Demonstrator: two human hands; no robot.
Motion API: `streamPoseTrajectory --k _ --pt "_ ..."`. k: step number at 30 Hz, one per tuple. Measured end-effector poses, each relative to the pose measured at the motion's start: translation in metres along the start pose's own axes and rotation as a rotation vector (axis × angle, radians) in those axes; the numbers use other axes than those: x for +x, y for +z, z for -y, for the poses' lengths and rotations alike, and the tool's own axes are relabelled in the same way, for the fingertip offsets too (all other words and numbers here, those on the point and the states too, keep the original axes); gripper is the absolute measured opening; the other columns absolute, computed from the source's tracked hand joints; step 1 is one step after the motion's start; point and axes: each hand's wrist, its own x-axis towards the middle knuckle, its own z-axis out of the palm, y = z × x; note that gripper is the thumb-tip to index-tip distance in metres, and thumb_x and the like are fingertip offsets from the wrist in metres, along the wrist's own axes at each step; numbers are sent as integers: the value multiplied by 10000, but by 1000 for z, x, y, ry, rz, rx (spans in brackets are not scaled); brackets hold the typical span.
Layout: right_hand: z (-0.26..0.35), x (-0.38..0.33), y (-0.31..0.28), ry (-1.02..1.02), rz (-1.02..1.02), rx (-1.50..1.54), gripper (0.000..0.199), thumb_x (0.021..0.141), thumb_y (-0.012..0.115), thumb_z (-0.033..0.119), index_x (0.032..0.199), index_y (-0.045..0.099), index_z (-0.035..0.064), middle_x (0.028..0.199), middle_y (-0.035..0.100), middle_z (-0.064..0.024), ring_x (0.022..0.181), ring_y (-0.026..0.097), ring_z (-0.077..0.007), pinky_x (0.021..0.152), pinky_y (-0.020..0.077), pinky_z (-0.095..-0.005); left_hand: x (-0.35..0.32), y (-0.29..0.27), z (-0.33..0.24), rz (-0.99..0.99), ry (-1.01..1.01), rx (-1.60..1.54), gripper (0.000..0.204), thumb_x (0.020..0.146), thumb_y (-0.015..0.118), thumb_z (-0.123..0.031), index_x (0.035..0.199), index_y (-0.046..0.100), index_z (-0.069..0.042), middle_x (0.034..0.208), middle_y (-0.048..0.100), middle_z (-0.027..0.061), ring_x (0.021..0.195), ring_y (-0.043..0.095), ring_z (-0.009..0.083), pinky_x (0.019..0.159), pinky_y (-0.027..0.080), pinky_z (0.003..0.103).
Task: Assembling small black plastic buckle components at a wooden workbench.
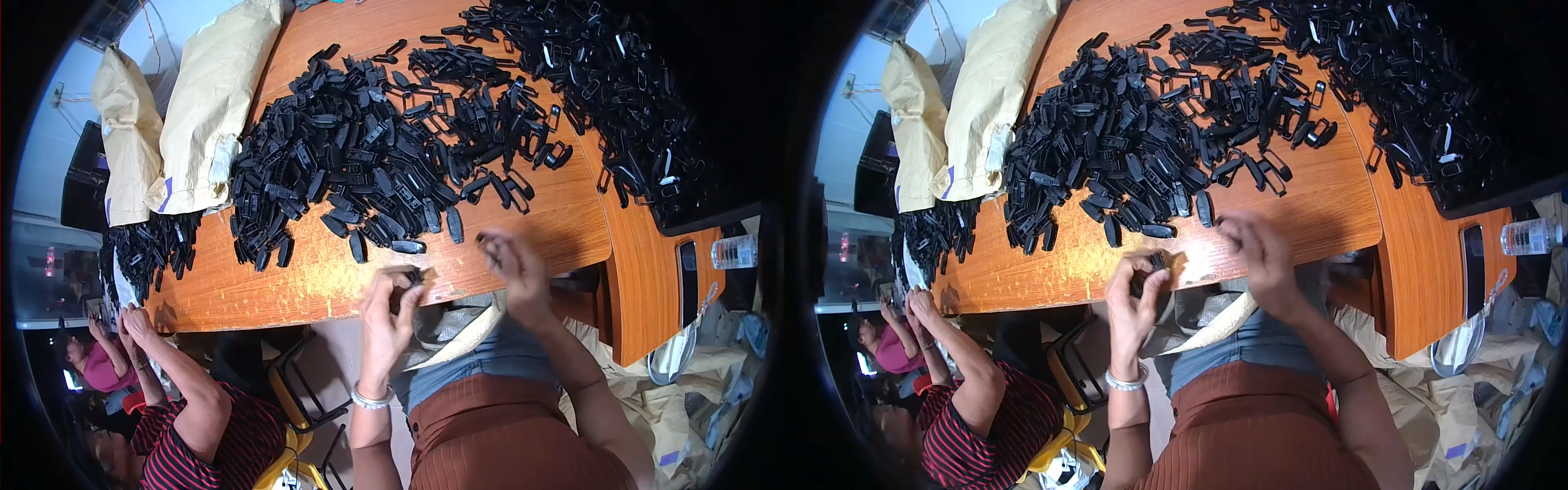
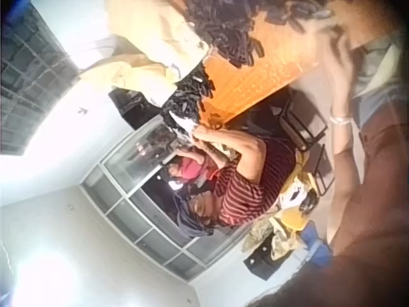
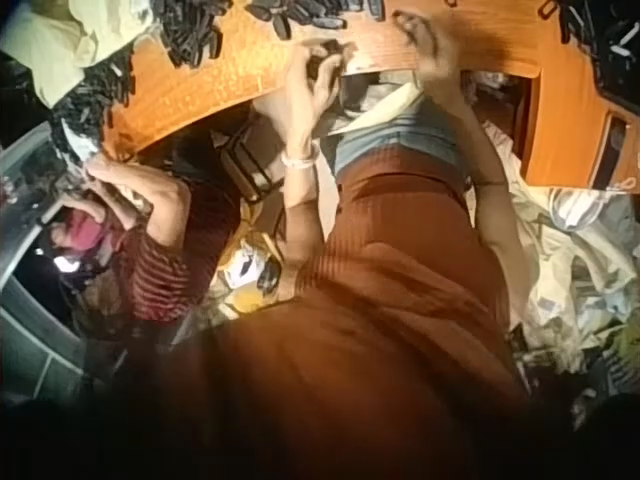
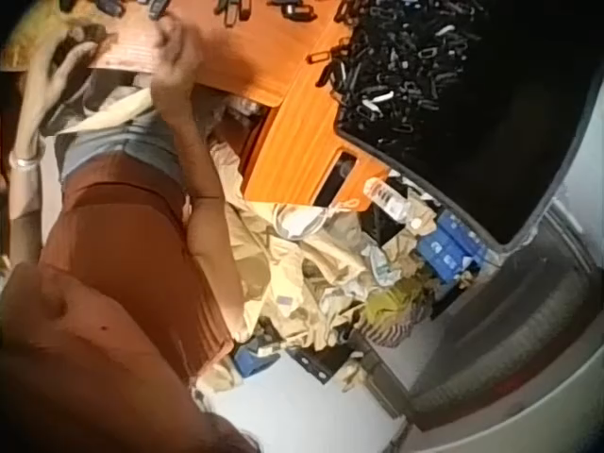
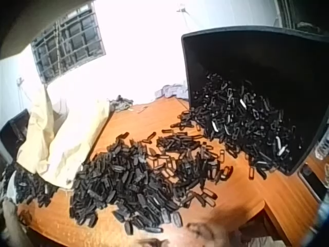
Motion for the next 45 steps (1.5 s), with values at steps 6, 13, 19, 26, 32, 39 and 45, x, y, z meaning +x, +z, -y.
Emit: streamPoseTrajectory --k 6,13,19,26,32,39,45 --pt "20 -13 7 90 364 135 272 897 450 26 1158 506 -24 1053 554 -82 918 547 -121 786 457 -244 -10 6 -34 77 -202 -354 256 765 666 -6 1005 577 12 780 588 48 681 529 98 647 437 225" --pt "22 -15 3 -241 396 -332 315 827 517 60 1126 521 -39 894 591 -168 778 587 -274 693 467 -336 -19 5 -33 104 -193 -384 214 770 669 -13 962 584 29 787 583 39 722 546 97 658 441 225" --pt "27 -19 5 -385 362 -522 338 779 573 31 1105 521 -42 862 569 -170 788 579 -319 673 471 -351 -15 14 -40 -17 -110 -349 189 782 672 -71 927 589 17 654 548 53 567 491 114 548 417 243" --pt "19 -23 13 -442 220 -566 360 760 602 16 1113 541 -15 888 554 -143 774 579 -268 667 470 -316 -18 35 -45 -59 -236 -369 250 807 639 -65 1036 627 35 850 618 87 593 521 110 580 434 228" --pt "17 -27 4 -83 179 -63 266 701 607 -76 964 623 -35 902 560 -88 770 549 -146 703 426 -237 -22 31 -36 32 -399 -812 235 851 608 -123 996 635 60 793 595 67 570 484 76 552 401 201" --pt "-5 -35 8 -145 155 -20 204 704 666 -10 904 624 -23 832 589 -85 721 570 -155 647 452 -264 -34 34 -18 97 -599 -1412 274 862 606 -205 900 632 65 713 564 43 515 454 78 493 371 207" --pt "1 2 -28 -292 -120 -560 135 761 603 -29 894 598 -13 819 570 -89 741 566 -169 599 425 -271 -41 25 -21 143 23 121 171 744 671 -37 903 633 14 855 603 125 757 611 280 684 489 333"
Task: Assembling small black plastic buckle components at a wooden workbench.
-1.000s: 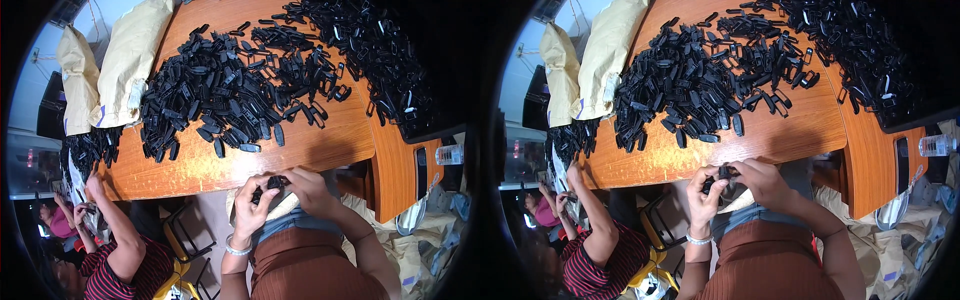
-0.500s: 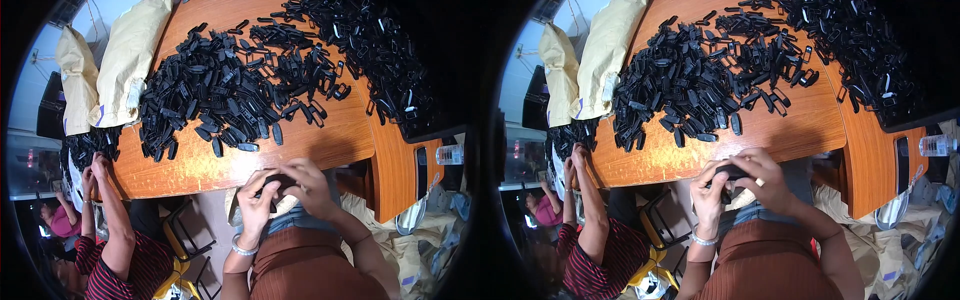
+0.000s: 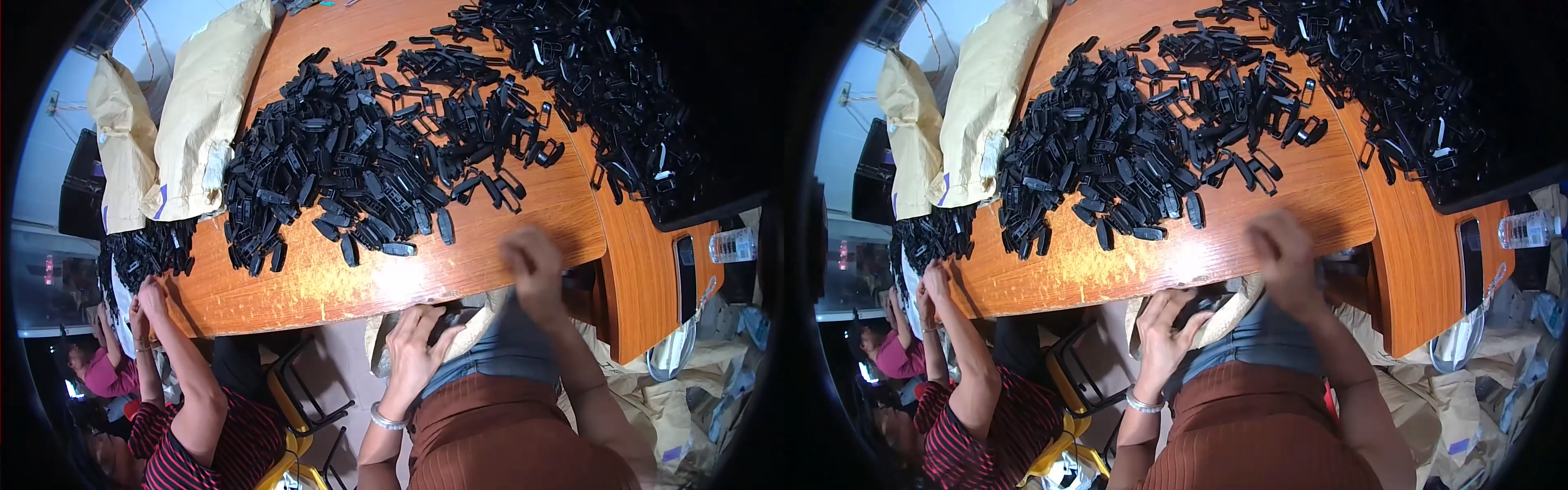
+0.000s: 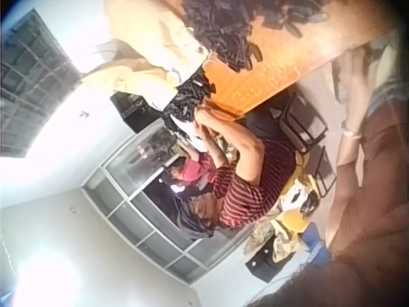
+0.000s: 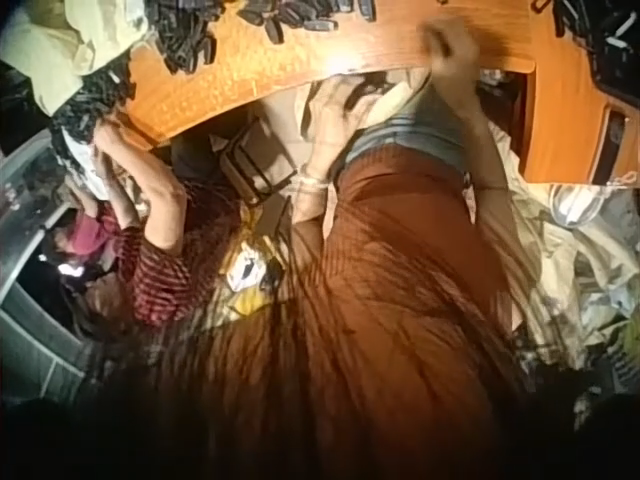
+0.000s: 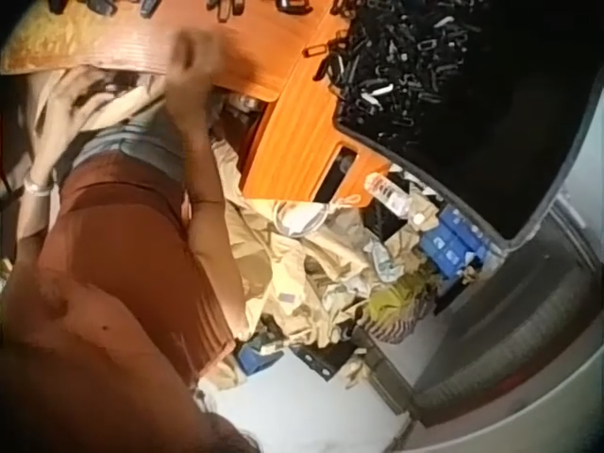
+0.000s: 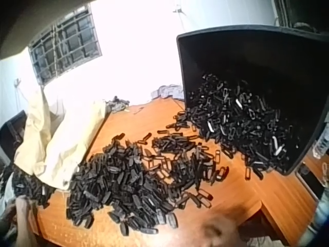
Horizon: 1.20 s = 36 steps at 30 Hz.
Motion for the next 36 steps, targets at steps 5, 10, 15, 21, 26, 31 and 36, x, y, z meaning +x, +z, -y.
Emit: streamPoseTrajectory --k 5,10,15,21,26,31,36 --pt "-27 50 -5 -105 -194 -503 181 821 582 63 986 557 -7 882 544 -128 769 570 -299 645 440 -372 48 -12 4 -158 83 280 292 747 585 33 1037 579 1 1034 527 168 833 576 293 668 478 361" --pt "-26 43 3 48 -34 -446 229 818 591 85 1026 546 1 911 536 -148 811 553 -340 694 438 -398 70 -18 20 8 64 484 294 752 603 -5 1038 535 7 1015 497 179 830 561 324 644 467 391" --pt "-13 32 -1 109 2 -509 209 816 594 99 1005 560 15 912 533 -145 837 542 -338 724 426 -406 65 -21 17 -26 156 439 248 742 599 -3 971 507 25 860 514 140 728 560 302 555 482 364" --pt "-24 42 -11 -109 -10 -579 136 831 575 97 943 571 20 893 534 -117 786 537 -304 717 425 -378 53 3 6 -260 -96 -211 329 778 603 50 1095 518 25 857 595 136 638 580 177 567 462 289" --pt "-7 30 -9 235 75 -106 116 815 582 58 925 557 32 863 530 -91 858 519 -254 801 390 -368 39 9 13 -68 -179 -317 252 773 645 6 1019 606 44 809 562 80 591 512 120 568 431 233" --pt "0 8 20 -109 144 -210 255 785 561 -4 1037 543 23 955 520 -118 952 494 -279 847 363 -379 41 13 1 0 -170 -442 300 763 643 14 1057 593 44 791 561 96 569 499 122 559 423 239" --pt "-12 11 29 -315 102 -332 362 714 533 34 1074 524 -5 1022 489 -148 972 470 -310 849 357 -406 59 30 -5 -110 -36 -270 230 758 658 7 969 585 60 811 542 128 544 497 168 536 425 265"
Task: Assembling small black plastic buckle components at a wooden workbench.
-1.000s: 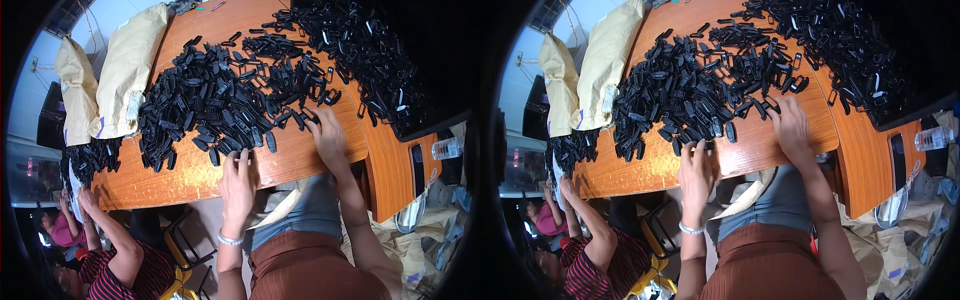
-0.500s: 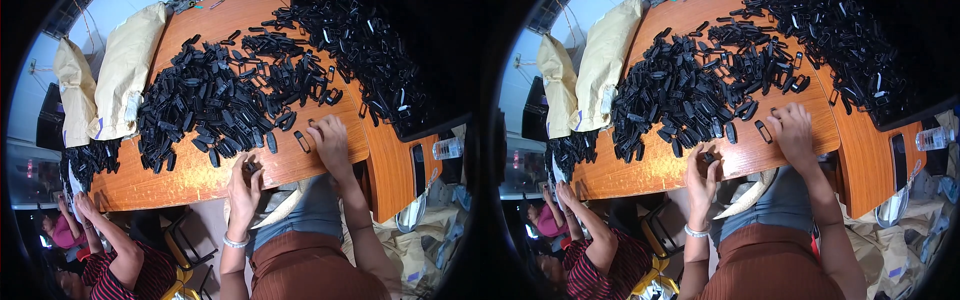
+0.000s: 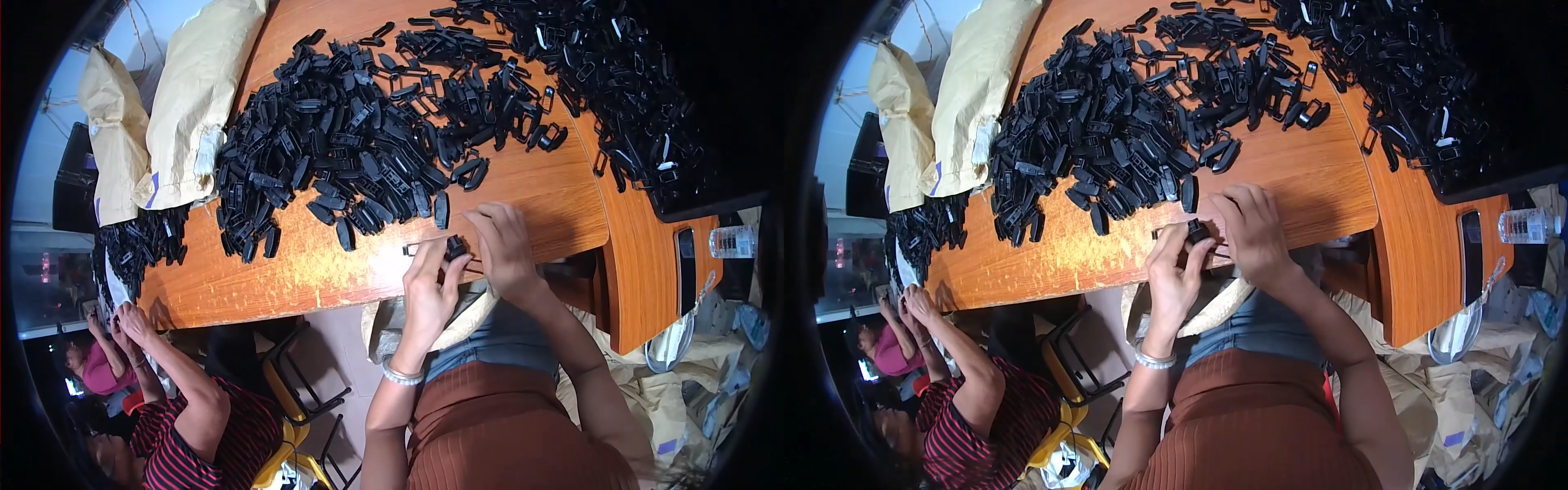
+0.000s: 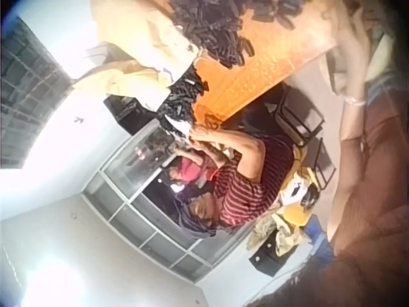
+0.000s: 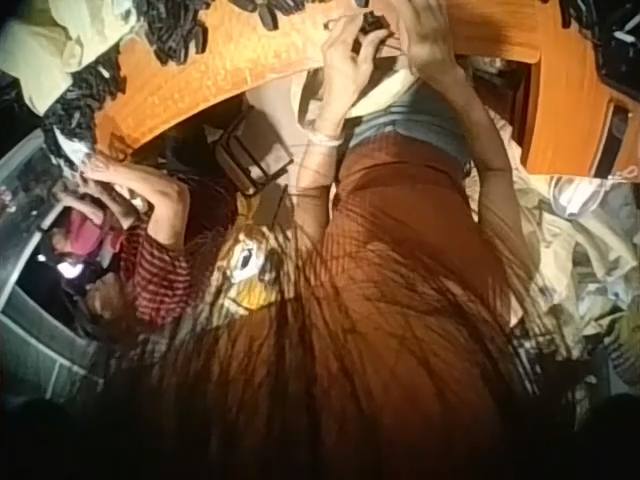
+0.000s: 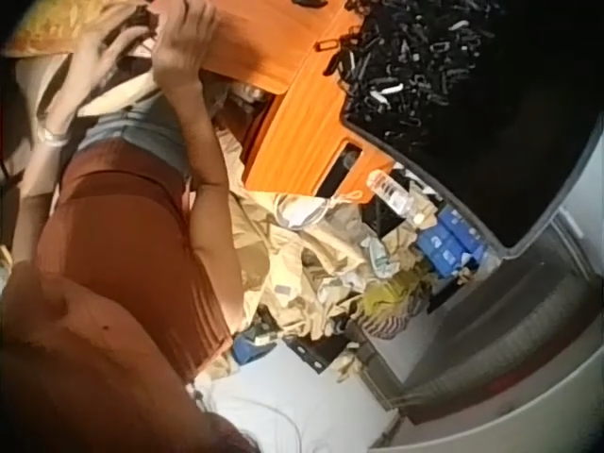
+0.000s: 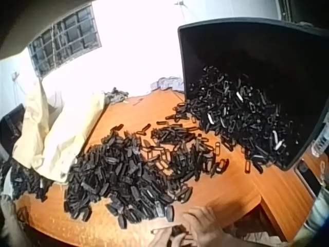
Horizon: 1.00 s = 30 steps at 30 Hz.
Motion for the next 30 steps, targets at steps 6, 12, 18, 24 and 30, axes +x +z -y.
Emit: streamPoseTrajectory --k 6,12,18,24,30 --pt "13 -5 -21 30 41 178 181 755 585 -2 933 566 27 936 511 -120 857 499 -297 747 385 -394 1 2 14 -49 -33 -90 161 774 646 12 910 580 67 796 555 90 572 521 125 518 414 228" --pt "6 -2 -23 64 74 63 174 743 635 56 900 562 40 880 509 -101 825 498 -278 708 385 -372 -15 -5 16 -74 -334 -621 148 854 578 -9 998 581 28 634 566 11 530 505 45 475 385 169" --pt "5 -6 -21 139 151 -148 168 769 603 57 931 560 40 847 493 -104 748 511 -292 660 398 -387 -27 -10 15 -30 -330 -468 181 823 631 -28 986 601 44 646 446 -17 524 446 50 479 372 191" --pt "4 -9 -23 184 139 -3 311 799 579 31 1107 536 35 873 500 -126 744 526 -278 642 429 -358 -23 -20 3 53 -274 -284 236 804 637 -27 1014 587 66 750 507 38 582 469 75 548 404 204" --pt "29 -6 -33 275 269 791 442 814 548 -15 1248 467 14 935 530 -75 850 556 -149 713 452 -278 -27 -29 0 128 -175 -171 252 775 641 -17 1009 585 61 836 569 113 642 524 160 627 437 251"
